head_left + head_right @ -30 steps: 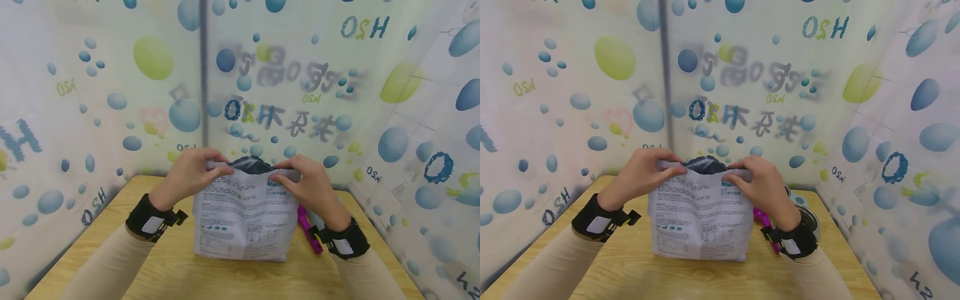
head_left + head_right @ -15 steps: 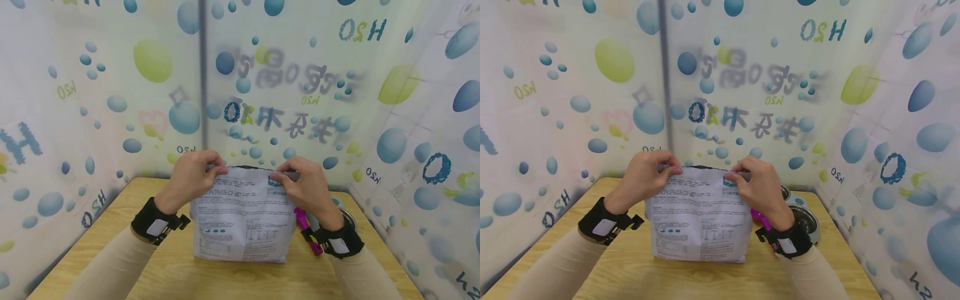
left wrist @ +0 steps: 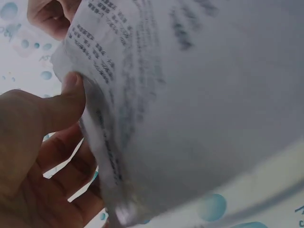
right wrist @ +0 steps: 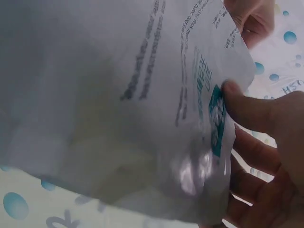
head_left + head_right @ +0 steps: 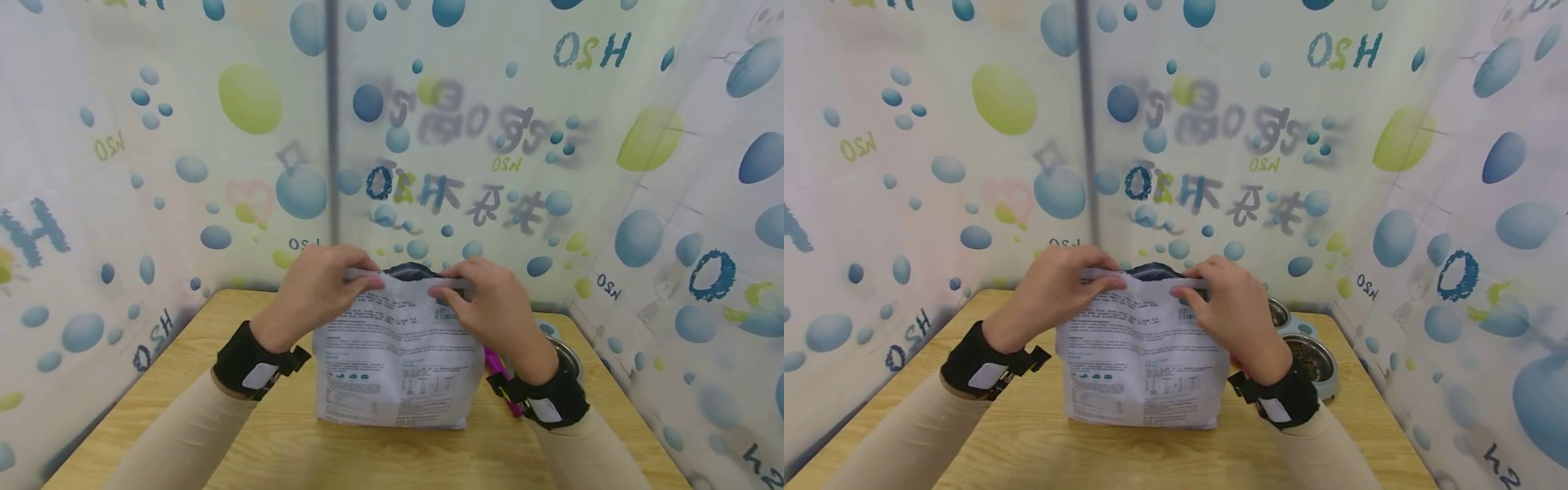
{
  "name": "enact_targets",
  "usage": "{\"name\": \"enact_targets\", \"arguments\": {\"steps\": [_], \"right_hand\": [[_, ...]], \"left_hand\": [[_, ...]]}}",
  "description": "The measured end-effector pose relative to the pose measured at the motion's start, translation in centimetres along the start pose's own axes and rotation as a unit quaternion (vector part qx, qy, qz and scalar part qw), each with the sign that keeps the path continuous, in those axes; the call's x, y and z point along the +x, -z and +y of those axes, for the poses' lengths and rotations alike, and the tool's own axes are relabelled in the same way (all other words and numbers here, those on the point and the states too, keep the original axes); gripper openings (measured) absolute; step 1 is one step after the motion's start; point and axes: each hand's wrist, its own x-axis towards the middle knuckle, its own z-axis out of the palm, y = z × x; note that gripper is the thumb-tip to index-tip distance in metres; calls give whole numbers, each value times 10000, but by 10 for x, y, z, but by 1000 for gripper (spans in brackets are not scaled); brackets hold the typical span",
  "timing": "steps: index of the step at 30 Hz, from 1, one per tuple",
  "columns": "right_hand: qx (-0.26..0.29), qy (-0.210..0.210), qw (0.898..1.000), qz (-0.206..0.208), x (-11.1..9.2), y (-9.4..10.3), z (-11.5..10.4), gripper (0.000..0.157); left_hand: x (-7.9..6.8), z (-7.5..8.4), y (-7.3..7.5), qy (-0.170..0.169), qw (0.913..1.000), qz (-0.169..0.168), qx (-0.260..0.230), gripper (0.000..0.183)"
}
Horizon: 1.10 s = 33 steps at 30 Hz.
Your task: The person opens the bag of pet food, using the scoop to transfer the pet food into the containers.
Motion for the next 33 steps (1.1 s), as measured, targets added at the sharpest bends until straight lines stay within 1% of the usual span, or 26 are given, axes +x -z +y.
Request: {"name": "enact_targets", "arguments": {"steps": [3,5,7,10,13,19,24,29,33], "right_hand": [[-283,75,9996,-25,4,-2,-4,35],[-346,30,9994,-18,5,-4,-6,32],[-353,-57,9994,-1,5,-5,-6,26],[-232,-172,9996,51,4,-7,-5,20],[-32,-175,9997,153,3,-9,-5,17],[206,-43,9988,432,3,-10,-5,15],[329,-36,9982,490,0,-11,-7,14],[323,-41,9985,450,0,-11,-8,14],[265,-18,9989,388,0,-9,-7,14]], "left_hand": [[6,6,0,-157,9997,-142,146,24],[9,9,-1,-186,9995,-218,148,24],[11,11,-3,-135,9995,-257,98,20],[11,11,-6,55,9995,-296,-29,14],[9,10,-9,151,9994,-262,-191,13],[7,10,-14,-5,9993,-153,-349,16],[6,11,-16,-20,9991,-170,-385,17],[5,13,-14,44,9990,-274,-356,14],[8,17,-13,15,9983,-513,-279,14]]}}
